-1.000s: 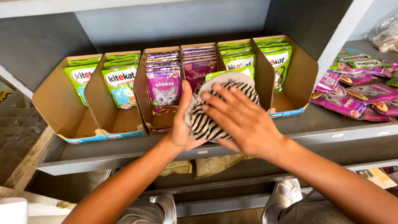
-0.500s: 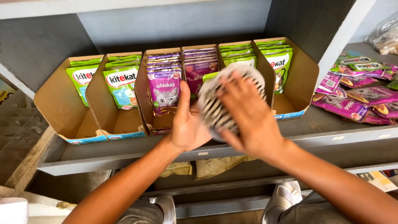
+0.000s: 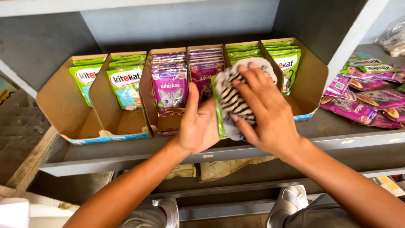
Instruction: Wiping dust off individual cat food pouches and organizing them neatly on a display shelf.
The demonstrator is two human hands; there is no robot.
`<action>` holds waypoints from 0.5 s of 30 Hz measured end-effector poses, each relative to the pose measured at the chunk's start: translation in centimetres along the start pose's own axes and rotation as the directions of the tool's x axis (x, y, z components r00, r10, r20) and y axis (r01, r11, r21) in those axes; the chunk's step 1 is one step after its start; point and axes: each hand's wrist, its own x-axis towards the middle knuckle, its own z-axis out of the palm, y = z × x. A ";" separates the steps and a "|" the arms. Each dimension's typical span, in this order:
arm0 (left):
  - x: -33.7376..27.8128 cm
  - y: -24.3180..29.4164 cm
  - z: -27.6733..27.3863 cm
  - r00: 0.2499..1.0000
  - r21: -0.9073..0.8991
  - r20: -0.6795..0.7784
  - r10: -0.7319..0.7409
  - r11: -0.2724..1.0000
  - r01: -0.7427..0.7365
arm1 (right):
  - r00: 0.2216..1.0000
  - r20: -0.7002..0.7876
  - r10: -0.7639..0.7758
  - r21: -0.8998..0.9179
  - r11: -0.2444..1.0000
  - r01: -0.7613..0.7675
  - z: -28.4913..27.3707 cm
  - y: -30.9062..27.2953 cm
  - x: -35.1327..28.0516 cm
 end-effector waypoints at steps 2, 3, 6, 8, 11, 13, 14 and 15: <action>-0.3 -0.6 -1.4 0.999 -0.014 0.036 0.018 1.000 -0.018 | 0.999 0.025 -0.030 -0.010 0.999 0.030 0.9 -0.3 -1.2; -0.4 -0.8 -2.0 0.996 -0.027 0.077 0.032 0.999 -0.030 | 0.997 0.046 -0.057 -0.026 0.998 0.058 1.4 -0.5 -1.7; -0.4 -0.2 -1.8 0.996 0.030 -0.081 0.048 0.999 -0.046 | 0.971 0.168 -0.170 0.001 0.985 0.173 1.0 0.0 -1.2; -0.1 0.1 -0.2 0.994 -0.013 -0.113 -0.002 1.000 0.000 | 0.988 0.112 -0.101 0.019 0.995 0.100 0.5 -0.1 -0.6; -0.6 -0.4 -1.4 0.997 -0.040 -0.073 -0.025 0.999 0.022 | 0.995 0.080 -0.055 0.000 0.998 0.055 0.9 -0.4 -1.3; -0.5 -0.4 -2.4 1.000 -0.017 0.007 -0.005 1.000 0.005 | 0.993 0.092 -0.076 -0.048 0.996 0.081 1.0 -0.4 -1.4; -0.4 -0.5 -2.3 0.999 0.014 -0.040 0.013 1.000 -0.012 | 0.985 0.129 -0.113 -0.028 0.993 0.118 0.6 -0.3 -1.2; -0.3 -0.5 -2.3 0.996 0.045 -0.086 0.032 0.999 -0.028 | 0.975 0.165 -0.151 -0.007 0.988 0.154 0.4 -0.3 -1.0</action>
